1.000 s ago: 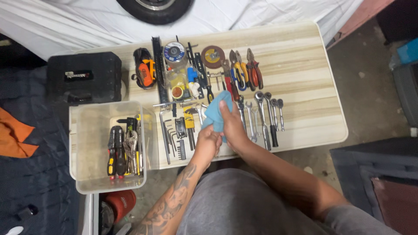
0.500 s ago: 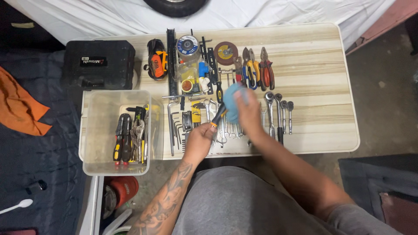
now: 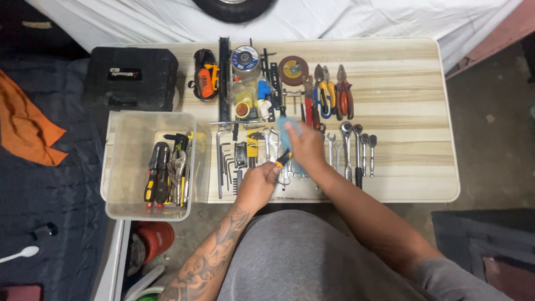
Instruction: The person wipes various hand tools with a blue cloth, including pliers, wrenches, and screwdrivers, before placing them into a plastic storage bin.
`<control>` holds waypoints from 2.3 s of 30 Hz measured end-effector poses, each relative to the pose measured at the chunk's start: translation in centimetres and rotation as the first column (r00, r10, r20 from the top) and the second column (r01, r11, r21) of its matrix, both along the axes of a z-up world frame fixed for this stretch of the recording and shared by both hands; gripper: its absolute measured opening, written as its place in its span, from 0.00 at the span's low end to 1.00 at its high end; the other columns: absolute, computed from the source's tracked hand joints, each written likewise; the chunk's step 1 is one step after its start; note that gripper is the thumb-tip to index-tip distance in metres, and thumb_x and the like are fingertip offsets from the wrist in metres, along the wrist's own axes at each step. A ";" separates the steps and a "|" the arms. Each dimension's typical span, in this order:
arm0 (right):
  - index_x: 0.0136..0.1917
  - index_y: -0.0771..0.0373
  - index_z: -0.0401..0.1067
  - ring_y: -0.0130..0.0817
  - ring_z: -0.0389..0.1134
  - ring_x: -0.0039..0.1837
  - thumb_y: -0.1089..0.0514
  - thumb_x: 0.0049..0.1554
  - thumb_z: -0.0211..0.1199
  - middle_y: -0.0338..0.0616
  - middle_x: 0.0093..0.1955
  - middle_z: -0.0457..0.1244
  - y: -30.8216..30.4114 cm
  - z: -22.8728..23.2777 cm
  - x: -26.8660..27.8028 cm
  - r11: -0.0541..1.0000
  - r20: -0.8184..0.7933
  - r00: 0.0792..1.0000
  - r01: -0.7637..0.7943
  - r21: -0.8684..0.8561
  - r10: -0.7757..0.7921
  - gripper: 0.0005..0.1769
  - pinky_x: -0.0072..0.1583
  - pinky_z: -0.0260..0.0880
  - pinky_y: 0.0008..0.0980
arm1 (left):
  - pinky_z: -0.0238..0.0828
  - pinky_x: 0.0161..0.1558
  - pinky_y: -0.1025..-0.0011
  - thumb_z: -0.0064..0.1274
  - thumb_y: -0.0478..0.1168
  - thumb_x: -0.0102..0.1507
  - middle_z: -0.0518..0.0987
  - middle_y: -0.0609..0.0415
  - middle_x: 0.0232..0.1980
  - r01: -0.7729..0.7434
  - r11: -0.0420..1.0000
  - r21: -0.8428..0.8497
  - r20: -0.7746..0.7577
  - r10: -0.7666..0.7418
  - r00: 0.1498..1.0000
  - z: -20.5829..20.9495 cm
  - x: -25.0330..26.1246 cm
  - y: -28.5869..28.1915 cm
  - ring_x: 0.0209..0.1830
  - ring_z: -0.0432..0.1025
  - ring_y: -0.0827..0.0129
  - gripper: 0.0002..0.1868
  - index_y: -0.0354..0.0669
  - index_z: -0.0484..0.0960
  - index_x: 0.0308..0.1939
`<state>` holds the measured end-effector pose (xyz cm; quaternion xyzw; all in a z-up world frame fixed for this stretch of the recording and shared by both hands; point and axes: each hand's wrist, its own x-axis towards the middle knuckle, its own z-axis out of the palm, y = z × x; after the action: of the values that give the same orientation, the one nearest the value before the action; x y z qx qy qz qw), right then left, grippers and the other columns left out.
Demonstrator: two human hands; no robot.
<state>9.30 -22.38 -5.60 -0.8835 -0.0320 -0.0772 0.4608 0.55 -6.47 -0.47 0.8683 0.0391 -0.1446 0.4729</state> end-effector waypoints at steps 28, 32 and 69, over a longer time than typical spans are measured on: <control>0.67 0.63 0.61 0.27 0.66 0.57 0.51 0.64 0.58 0.41 0.56 0.65 1.1 2.3 -2.4 0.655 -0.157 0.954 -0.052 0.754 0.256 0.23 0.58 0.69 0.32 | 0.46 0.17 0.78 0.39 0.39 0.71 0.66 0.61 0.21 -0.260 0.688 -0.677 -0.266 0.101 0.959 -2.6 1.3 0.5 0.14 0.53 0.80 0.12 0.40 0.77 0.40; 0.64 0.70 0.67 0.29 0.67 0.56 0.49 0.69 0.52 0.45 0.55 0.67 0.5 2.2 -1.0 0.854 -0.003 0.996 -0.076 0.514 0.090 0.22 0.59 0.68 0.31 | 0.52 0.23 0.78 0.42 0.40 0.74 0.65 0.61 0.22 -0.138 0.798 -0.587 -0.056 0.130 0.990 -3.9 0.9 -0.2 0.20 0.56 0.80 0.14 0.38 0.76 0.37; 0.54 0.61 0.74 0.51 0.69 0.55 0.52 0.54 0.66 0.49 0.50 0.69 5.5 8.8 -3.5 0.675 -0.029 0.749 -0.612 -0.412 0.662 0.16 0.54 0.68 0.47 | 0.70 0.36 0.69 0.50 0.38 0.68 0.79 0.52 0.30 -0.165 0.986 0.001 0.316 0.156 0.936 0.7 -0.4 12.6 0.29 0.71 0.74 0.10 0.41 0.88 0.41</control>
<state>5.77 -16.92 3.18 -0.8840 -0.3813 0.0423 0.2671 0.14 6.13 0.19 0.8805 0.0359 0.0354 0.4714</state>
